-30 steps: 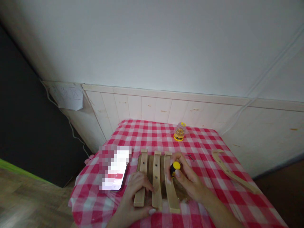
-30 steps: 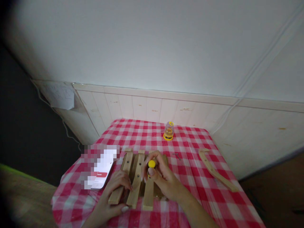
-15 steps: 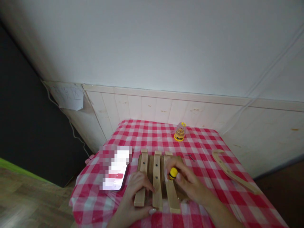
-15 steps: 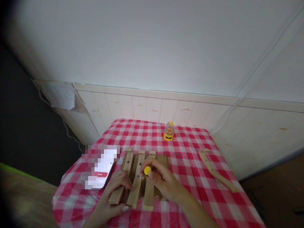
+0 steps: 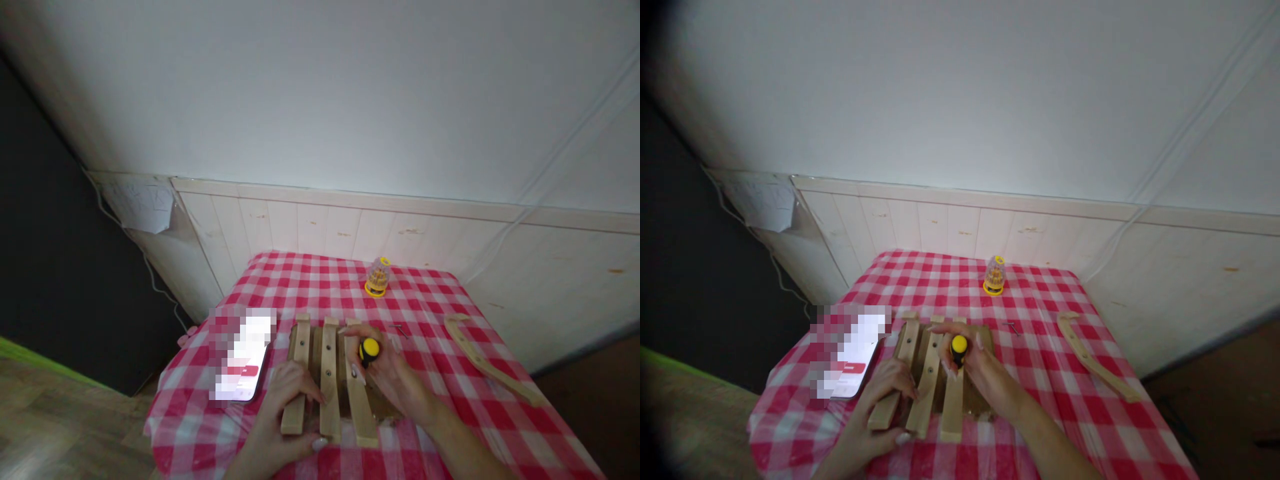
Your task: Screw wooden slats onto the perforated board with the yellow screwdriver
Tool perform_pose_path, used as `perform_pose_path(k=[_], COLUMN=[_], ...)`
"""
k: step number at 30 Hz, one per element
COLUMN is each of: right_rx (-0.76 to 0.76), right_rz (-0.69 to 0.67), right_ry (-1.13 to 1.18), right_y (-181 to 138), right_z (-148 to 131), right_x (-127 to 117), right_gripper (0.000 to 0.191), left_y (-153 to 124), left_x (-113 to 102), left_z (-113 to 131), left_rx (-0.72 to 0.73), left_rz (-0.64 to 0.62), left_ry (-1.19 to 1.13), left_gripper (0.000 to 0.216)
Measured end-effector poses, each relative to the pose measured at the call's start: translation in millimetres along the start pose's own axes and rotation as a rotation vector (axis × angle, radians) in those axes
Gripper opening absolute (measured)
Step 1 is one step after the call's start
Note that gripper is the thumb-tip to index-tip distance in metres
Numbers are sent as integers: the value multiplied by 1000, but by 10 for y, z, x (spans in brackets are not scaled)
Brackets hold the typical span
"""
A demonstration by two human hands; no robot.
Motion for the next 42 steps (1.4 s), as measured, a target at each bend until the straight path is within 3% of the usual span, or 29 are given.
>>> perform_pose_path(k=[5, 11, 17, 24, 28, 33, 42], right_rx=[43, -58, -6, 125, 135, 13, 103], right_rz=[33, 12, 5, -63, -93, -74, -128], right_ry=[-58, -243, -120, 60, -39, -259, -86], right_y=[-17, -44, -41, -6, -43, -49, -57], right_z=[25, -66, -31, 19, 29, -73, -51], right_x=[-38, -67, -47, -5, -37, -87, 11], right_gripper=[49, 39, 33, 60, 50, 40, 38], left_y=[1, 7, -2, 9, -8, -18, -51], left_x=[5, 18, 19, 13, 15, 20, 11], left_z=[0, 8, -2, 12, -8, -30, -86], left_rx=[-7, -15, -18, 8, -9, -26, -54], left_rz=[2, -10, -23, 1, 0, -4, -12], left_ry=[-11, -12, 4, -8, -4, 19, 22], left_gripper=[52, 53, 54, 52, 53, 57, 59])
Point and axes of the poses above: each hand's wrist, its own y-axis towards the middle knuckle, its own x-axis out of the palm, z = x × y, the point moved 5 cm from there along y, towards the middle knuckle, and after that the axes turned 4 degrees about x, right-handed, at the moved point
